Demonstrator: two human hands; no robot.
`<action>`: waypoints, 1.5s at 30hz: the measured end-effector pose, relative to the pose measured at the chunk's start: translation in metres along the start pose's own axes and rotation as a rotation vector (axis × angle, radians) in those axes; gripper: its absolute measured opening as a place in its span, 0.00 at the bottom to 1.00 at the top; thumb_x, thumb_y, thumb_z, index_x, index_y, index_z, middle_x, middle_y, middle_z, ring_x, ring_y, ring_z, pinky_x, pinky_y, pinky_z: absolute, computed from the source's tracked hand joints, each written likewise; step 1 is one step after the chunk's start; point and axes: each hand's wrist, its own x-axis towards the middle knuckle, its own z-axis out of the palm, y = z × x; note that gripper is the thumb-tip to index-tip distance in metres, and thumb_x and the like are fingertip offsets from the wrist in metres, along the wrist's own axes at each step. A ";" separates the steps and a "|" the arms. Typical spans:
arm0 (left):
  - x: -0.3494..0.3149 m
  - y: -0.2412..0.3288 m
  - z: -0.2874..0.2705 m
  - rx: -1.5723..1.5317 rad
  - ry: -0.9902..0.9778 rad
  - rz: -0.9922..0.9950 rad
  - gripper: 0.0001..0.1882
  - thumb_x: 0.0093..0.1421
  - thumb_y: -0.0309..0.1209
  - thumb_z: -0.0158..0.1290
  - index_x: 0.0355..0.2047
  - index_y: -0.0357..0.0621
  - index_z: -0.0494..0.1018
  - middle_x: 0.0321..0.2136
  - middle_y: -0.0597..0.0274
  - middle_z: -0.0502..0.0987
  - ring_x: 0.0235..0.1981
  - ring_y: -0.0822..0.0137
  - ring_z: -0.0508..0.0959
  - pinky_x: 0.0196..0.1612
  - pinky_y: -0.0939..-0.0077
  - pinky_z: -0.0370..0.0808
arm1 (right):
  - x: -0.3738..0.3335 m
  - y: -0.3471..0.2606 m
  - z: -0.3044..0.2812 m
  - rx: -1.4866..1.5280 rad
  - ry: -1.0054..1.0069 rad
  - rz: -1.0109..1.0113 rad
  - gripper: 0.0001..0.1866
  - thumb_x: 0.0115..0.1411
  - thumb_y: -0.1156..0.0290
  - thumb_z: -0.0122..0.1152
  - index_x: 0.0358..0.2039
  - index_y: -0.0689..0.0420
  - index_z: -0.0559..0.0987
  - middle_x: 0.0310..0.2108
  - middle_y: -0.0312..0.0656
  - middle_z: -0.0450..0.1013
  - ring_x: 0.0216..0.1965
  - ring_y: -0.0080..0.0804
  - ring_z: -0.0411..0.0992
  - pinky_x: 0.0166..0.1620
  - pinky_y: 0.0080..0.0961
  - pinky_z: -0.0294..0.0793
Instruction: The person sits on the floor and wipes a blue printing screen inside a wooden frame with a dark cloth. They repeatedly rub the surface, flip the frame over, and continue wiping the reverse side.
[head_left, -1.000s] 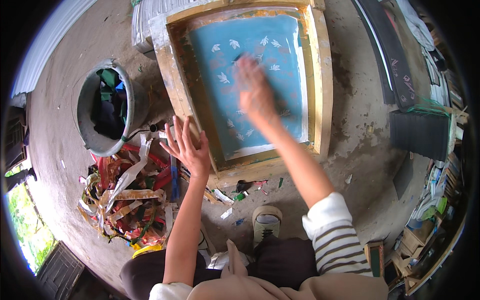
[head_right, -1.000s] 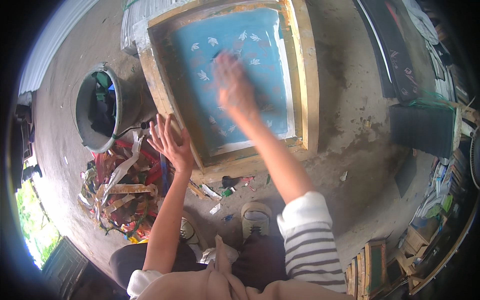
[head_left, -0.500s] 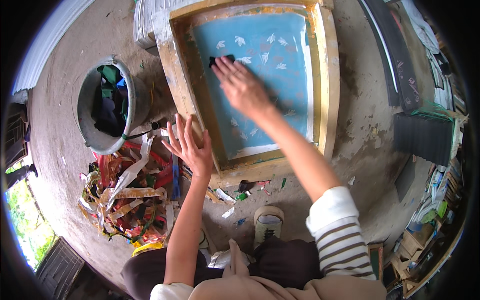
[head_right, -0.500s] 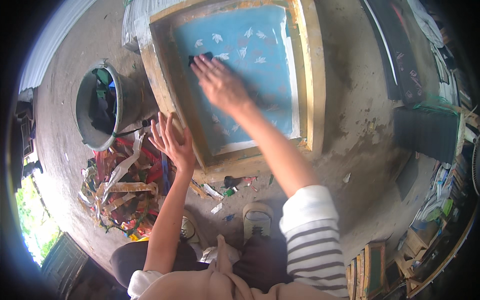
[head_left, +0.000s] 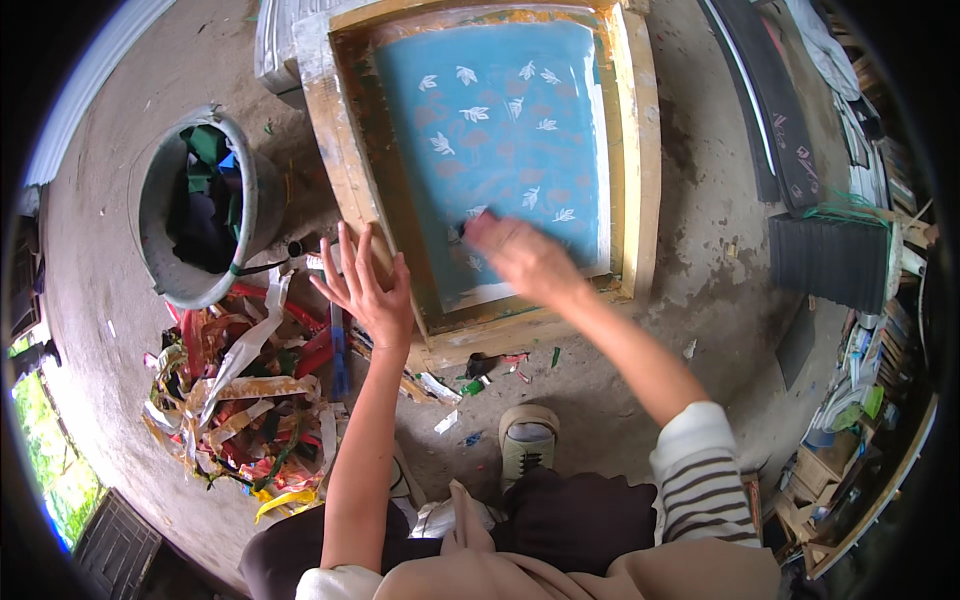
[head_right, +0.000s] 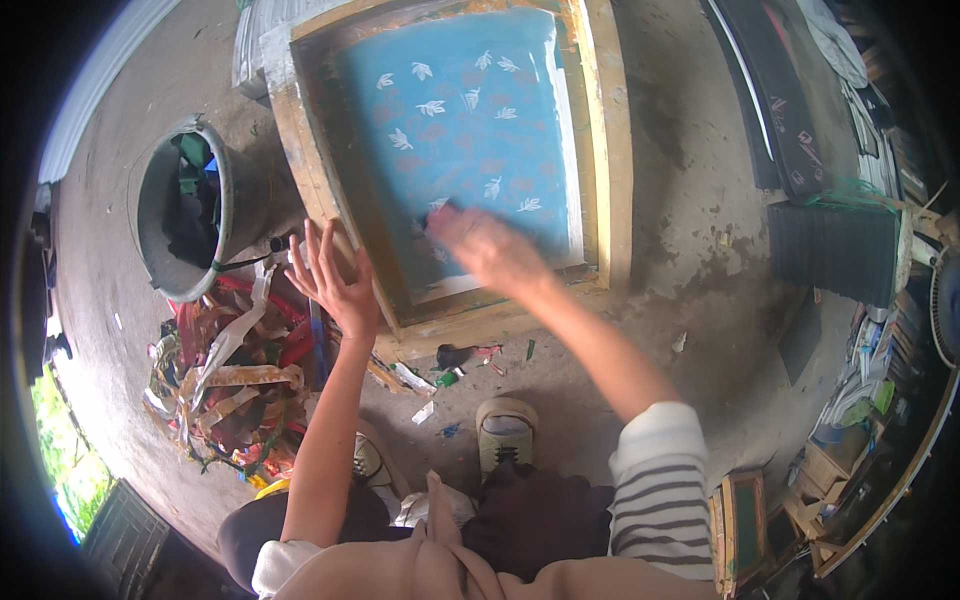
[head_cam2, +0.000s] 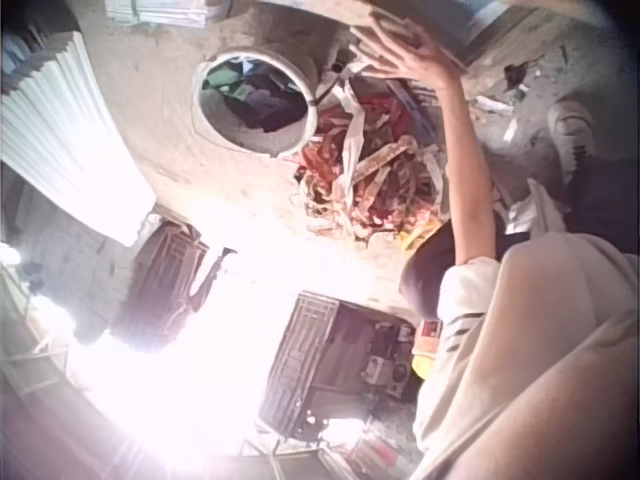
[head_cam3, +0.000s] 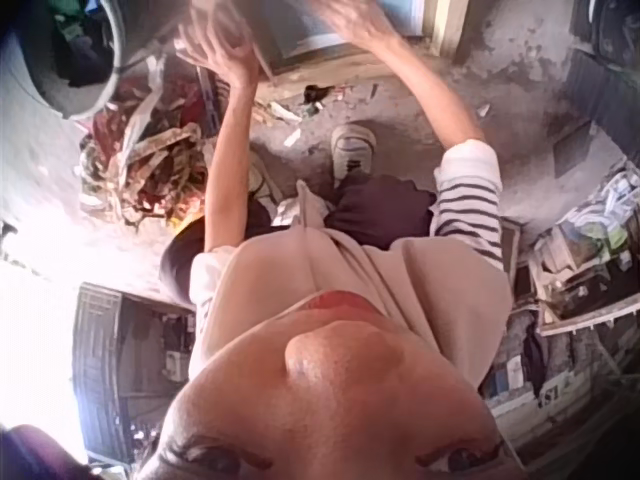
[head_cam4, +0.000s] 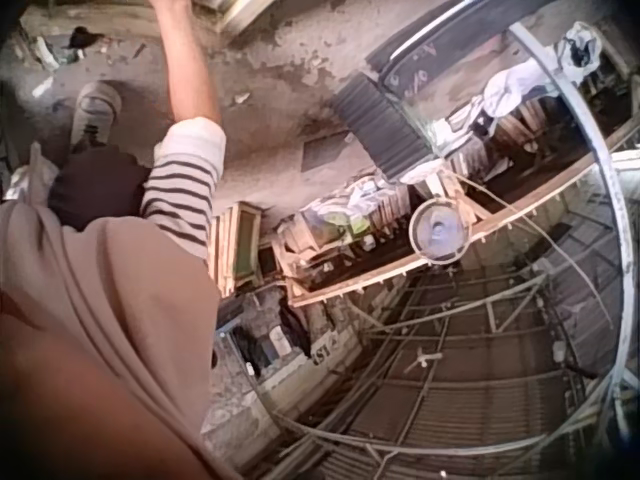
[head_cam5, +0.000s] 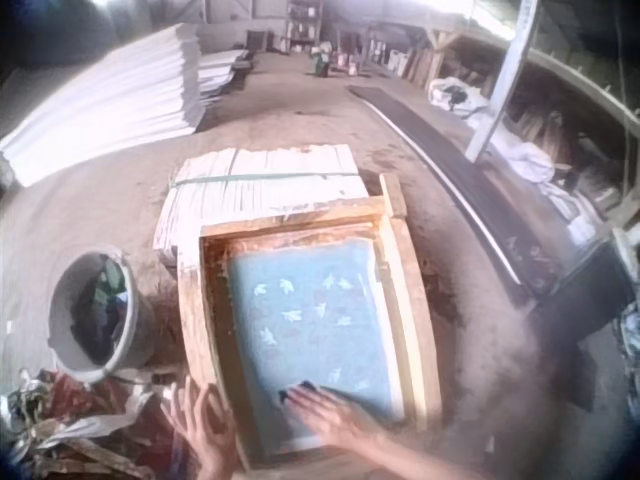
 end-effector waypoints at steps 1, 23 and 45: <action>0.000 0.001 0.001 -0.010 -0.004 0.002 0.30 0.53 0.36 0.59 0.59 0.58 0.67 0.64 0.65 0.63 0.67 0.55 0.55 0.68 0.43 0.35 | 0.000 0.028 -0.008 -0.088 0.010 -0.029 0.24 0.62 0.71 0.52 0.59 0.59 0.69 0.62 0.46 0.64 0.65 0.37 0.59 0.66 0.36 0.58; 0.000 0.006 0.009 -0.011 -0.010 0.019 0.29 0.56 0.35 0.57 0.59 0.56 0.66 0.64 0.63 0.61 0.68 0.56 0.54 0.68 0.46 0.38 | 0.103 0.127 -0.045 -0.371 0.497 0.448 0.25 0.69 0.64 0.43 0.64 0.60 0.61 0.65 0.49 0.59 0.68 0.42 0.53 0.68 0.38 0.51; -0.001 0.001 0.006 -0.017 0.016 0.021 0.29 0.54 0.34 0.58 0.58 0.55 0.67 0.64 0.63 0.63 0.67 0.55 0.55 0.68 0.44 0.38 | 0.048 0.127 -0.116 -0.483 0.277 0.384 0.16 0.53 0.70 0.66 0.44 0.49 0.80 0.51 0.35 0.65 0.54 0.37 0.60 0.55 0.41 0.61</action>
